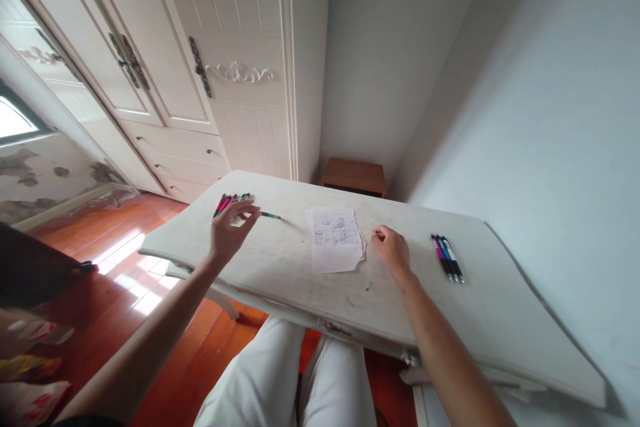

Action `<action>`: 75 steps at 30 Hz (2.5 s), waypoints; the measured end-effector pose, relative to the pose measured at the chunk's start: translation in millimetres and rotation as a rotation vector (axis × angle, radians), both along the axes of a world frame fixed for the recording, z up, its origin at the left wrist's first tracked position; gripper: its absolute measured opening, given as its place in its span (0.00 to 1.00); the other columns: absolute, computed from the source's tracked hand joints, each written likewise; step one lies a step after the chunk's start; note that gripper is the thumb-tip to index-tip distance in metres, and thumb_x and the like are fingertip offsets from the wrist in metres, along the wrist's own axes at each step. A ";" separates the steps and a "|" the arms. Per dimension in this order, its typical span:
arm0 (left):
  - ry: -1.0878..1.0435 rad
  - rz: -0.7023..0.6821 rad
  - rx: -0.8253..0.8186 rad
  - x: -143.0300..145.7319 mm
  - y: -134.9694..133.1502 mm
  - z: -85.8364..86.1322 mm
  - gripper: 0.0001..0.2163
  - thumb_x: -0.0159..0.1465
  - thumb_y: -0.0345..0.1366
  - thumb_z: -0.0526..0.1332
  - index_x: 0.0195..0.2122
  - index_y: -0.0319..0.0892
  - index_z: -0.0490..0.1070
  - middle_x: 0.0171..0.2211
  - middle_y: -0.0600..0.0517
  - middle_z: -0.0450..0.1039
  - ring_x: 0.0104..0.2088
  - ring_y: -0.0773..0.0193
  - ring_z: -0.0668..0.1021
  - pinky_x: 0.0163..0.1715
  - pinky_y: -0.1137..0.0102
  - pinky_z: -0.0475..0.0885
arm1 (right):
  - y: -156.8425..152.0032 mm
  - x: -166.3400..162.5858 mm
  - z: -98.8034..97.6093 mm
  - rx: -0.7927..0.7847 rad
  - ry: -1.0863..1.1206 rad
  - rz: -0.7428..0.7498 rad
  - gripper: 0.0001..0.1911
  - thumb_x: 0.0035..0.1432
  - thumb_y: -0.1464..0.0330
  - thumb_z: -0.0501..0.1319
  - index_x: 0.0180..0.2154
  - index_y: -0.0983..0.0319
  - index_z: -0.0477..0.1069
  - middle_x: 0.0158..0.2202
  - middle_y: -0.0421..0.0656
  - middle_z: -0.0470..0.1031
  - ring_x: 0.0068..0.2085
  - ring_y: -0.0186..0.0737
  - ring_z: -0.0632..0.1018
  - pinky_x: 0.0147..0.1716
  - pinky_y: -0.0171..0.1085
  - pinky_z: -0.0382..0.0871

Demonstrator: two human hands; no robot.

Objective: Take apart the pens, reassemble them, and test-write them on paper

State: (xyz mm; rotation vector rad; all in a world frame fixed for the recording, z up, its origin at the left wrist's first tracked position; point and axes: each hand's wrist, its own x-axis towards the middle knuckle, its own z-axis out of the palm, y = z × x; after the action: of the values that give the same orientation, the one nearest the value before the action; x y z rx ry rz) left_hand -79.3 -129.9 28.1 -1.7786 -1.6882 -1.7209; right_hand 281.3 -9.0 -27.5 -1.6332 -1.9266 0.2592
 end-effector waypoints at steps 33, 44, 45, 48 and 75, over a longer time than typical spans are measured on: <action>-0.292 -0.577 -0.114 112.4 105.7 19.6 0.11 0.58 0.36 0.65 0.41 0.39 0.73 0.34 0.48 0.80 0.33 0.64 0.80 0.35 0.70 0.76 | -7.7 -13.6 15.6 0.083 0.207 0.150 0.12 0.57 0.64 0.55 0.36 0.61 0.74 0.32 0.44 0.76 0.31 0.38 0.74 0.35 0.36 0.66; -0.325 -0.742 -0.188 130.0 112.9 3.0 0.16 0.59 0.41 0.65 0.46 0.41 0.72 0.41 0.45 0.79 0.40 0.60 0.81 0.42 0.64 0.77 | 5.1 -70.3 42.8 -0.051 0.459 0.492 0.15 0.57 0.56 0.61 0.33 0.61 0.75 0.23 0.38 0.70 0.24 0.32 0.68 0.25 0.33 0.61; -0.296 -0.752 -0.203 127.3 113.4 -1.5 0.18 0.59 0.42 0.65 0.50 0.42 0.70 0.44 0.44 0.77 0.43 0.58 0.80 0.43 0.64 0.76 | 6.4 -71.7 42.7 -0.052 0.479 0.491 0.15 0.57 0.56 0.61 0.32 0.61 0.75 0.23 0.38 0.71 0.25 0.33 0.68 0.25 0.33 0.61; -0.101 -0.721 -0.275 114.6 116.0 -17.1 0.25 0.58 0.43 0.66 0.56 0.44 0.65 0.53 0.42 0.72 0.50 0.55 0.77 0.45 0.62 0.75 | 8.9 -70.8 39.6 -0.101 0.643 0.450 0.15 0.54 0.56 0.64 0.33 0.62 0.75 0.25 0.40 0.73 0.25 0.34 0.71 0.26 0.33 0.65; 0.221 -0.516 -0.029 97.4 118.3 -19.7 0.09 0.65 0.40 0.59 0.42 0.45 0.75 0.31 0.49 0.75 0.34 0.60 0.75 0.37 0.64 0.72 | 27.2 -44.6 18.0 -0.220 1.000 0.134 0.31 0.52 0.40 0.54 0.21 0.61 0.64 0.15 0.38 0.64 0.16 0.29 0.63 0.15 0.31 0.54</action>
State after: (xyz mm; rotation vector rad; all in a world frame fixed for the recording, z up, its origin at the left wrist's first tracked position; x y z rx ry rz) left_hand 18.1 -11.6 8.5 -2.4732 -1.2415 -1.5822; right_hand 236.6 18.2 -9.5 -1.1259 -1.2327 1.1290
